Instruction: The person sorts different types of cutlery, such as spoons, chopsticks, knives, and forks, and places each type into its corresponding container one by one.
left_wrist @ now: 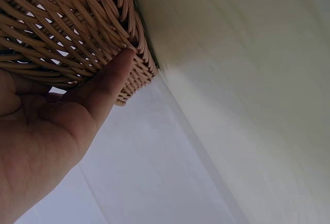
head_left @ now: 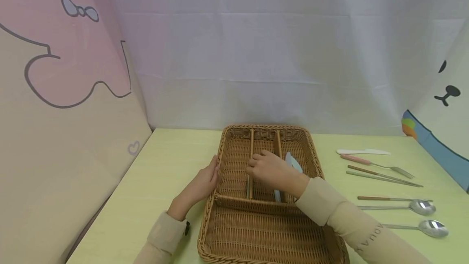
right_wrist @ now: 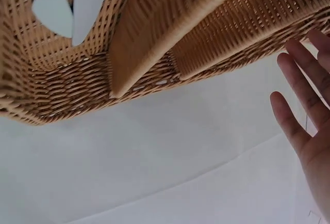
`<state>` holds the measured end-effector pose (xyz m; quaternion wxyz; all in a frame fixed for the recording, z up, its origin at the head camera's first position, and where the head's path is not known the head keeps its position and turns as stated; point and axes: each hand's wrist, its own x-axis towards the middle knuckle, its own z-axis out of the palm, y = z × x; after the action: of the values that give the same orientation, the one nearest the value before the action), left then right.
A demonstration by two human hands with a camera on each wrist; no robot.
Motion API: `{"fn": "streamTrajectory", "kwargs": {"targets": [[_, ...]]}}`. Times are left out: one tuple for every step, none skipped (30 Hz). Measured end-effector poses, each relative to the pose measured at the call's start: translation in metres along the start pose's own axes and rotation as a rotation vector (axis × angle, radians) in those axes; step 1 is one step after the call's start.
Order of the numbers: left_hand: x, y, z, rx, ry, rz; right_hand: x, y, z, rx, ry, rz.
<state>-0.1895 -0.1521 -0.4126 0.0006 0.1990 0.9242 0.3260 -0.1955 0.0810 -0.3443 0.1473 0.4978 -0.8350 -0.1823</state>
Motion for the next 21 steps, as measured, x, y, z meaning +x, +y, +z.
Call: {"fn": "streamTrajectory", "kwargs": {"targets": [[0.0, 0.0, 0.0, -0.001, -0.001, -0.004, -0.003, 0.003, 0.0, 0.006, 0.016, 0.008], [0.0, 0.0, 0.0, -0.001, -0.002, -0.009, -0.005, 0.005, 0.0, 0.012, 0.036, 0.016], [0.001, 0.0, 0.0, 0.0, -0.004, -0.01, -0.008, 0.008, 0.0, 0.023, 0.053, 0.026], [0.001, 0.0, 0.0, 0.001, -0.003, -0.009, -0.011, 0.01, 0.0, 0.028, 0.066, 0.034], [0.001, 0.0, 0.0, 0.002, -0.007, -0.012, -0.014, 0.013, 0.0, 0.034, 0.076, 0.041], [0.001, 0.0, 0.0, 0.002, -0.014, -0.016, -0.017, 0.015, 0.0, 0.034, 0.088, 0.045], [0.001, 0.001, 0.0, 0.002, -0.015, -0.015, -0.02, 0.017, 0.0, 0.033, 0.095, 0.051], [0.001, 0.0, 0.0, 0.004, -0.012, -0.015, -0.023, 0.019, 0.001, 0.031, 0.1, 0.056], [0.001, 0.001, 0.0, 0.002, -0.014, -0.016, -0.026, 0.021, 0.002, 0.03, 0.099, 0.064], [0.001, 0.001, 0.0, 0.001, -0.017, -0.02, -0.029, 0.023, 0.002, 0.031, 0.098, 0.07], [0.0, 0.001, -0.001, 0.0, -0.019, -0.024, -0.032, 0.025, 0.003, 0.036, 0.102, 0.079], [0.001, 0.001, 0.0, -0.001, -0.02, -0.027, -0.035, 0.026, 0.004, 0.04, 0.104, 0.087], [0.0, 0.001, 0.0, 0.0, -0.015, -0.025, -0.038, 0.028, 0.005, 0.05, 0.109, 0.098], [0.001, 0.001, 0.0, 0.004, -0.011, -0.024, -0.041, 0.029, 0.007, 0.062, 0.12, 0.107], [0.001, 0.001, 0.0, 0.003, -0.016, -0.028, -0.043, 0.03, 0.008, 0.075, 0.132, 0.116], [0.001, 0.001, 0.0, 0.005, -0.014, -0.029, -0.046, 0.031, 0.009, 0.084, 0.143, 0.127], [0.001, 0.001, 0.0, 0.008, -0.012, -0.028, -0.049, 0.033, 0.011, 0.093, 0.158, 0.138], [0.001, 0.001, 0.0, 0.007, -0.011, -0.028, -0.051, 0.034, 0.013, 0.1, 0.17, 0.148], [0.002, 0.001, 0.0, 0.007, -0.01, -0.026, -0.054, 0.036, 0.014, 0.1, 0.179, 0.158], [0.002, 0.001, 0.0, 0.006, -0.015, -0.029, -0.058, 0.038, 0.015, 0.102, 0.188, 0.17], [0.002, 0.001, 0.0, 0.001, -0.02, -0.033, -0.061, 0.039, 0.016, 0.104, 0.195, 0.182]]}}
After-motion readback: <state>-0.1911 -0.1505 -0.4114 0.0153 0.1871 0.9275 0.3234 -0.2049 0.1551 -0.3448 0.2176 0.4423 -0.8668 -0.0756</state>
